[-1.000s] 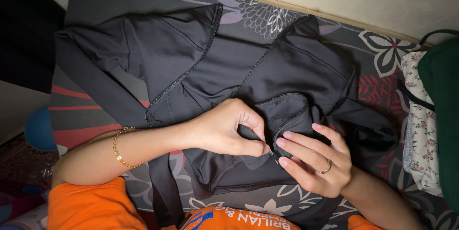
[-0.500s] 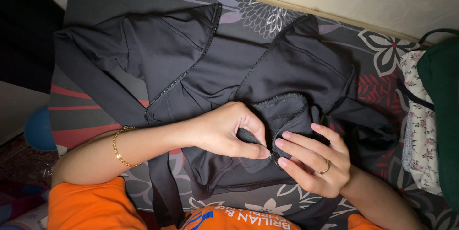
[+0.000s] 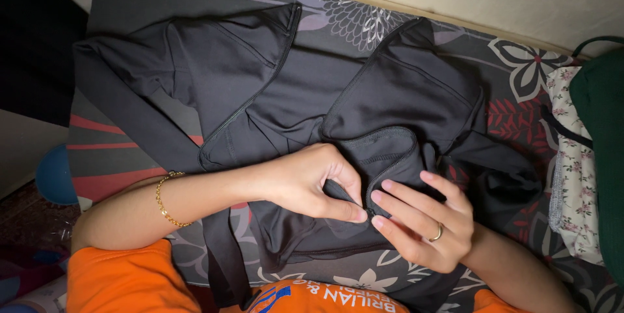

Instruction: Folding a black zip-up jacket and placing it on a stack of clothes.

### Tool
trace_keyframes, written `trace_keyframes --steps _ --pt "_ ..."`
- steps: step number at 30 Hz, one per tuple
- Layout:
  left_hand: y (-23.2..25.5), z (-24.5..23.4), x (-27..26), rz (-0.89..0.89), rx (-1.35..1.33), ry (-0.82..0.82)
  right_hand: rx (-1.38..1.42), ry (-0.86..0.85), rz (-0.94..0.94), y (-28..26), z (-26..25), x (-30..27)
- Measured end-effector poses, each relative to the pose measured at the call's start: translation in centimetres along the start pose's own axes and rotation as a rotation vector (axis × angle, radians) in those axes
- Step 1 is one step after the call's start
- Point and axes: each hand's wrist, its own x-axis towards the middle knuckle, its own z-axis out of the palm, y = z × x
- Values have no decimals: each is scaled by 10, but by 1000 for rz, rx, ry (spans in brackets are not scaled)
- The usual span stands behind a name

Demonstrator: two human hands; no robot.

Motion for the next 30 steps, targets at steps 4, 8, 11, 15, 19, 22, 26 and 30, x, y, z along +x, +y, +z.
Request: trace_keyframes --steps 4,8,11,15,19,22,26,30 --pt "11 -3 -2 44 64 27 -4 1 -6 2 -2 1" --pt "35 -15 -8 -38 265 136 -33 -12 43 3 -5 1" --pt "35 -16 -10 -22 301 154 -41 -1 59 2 -3 1" --pt "22 -10 -8 12 175 127 -31 -4 40 0 -4 1" --pt "18 -10 -7 36 136 112 -24 -19 42 -1 -3 3" --pt "15 -8 -6 58 151 91 -29 -20 38 -2 -3 2" --pt "11 -7 -5 34 90 96 -39 -31 41 -1 -3 1" --pt "10 -10 -3 59 136 139 -54 -21 58 0 0 3"
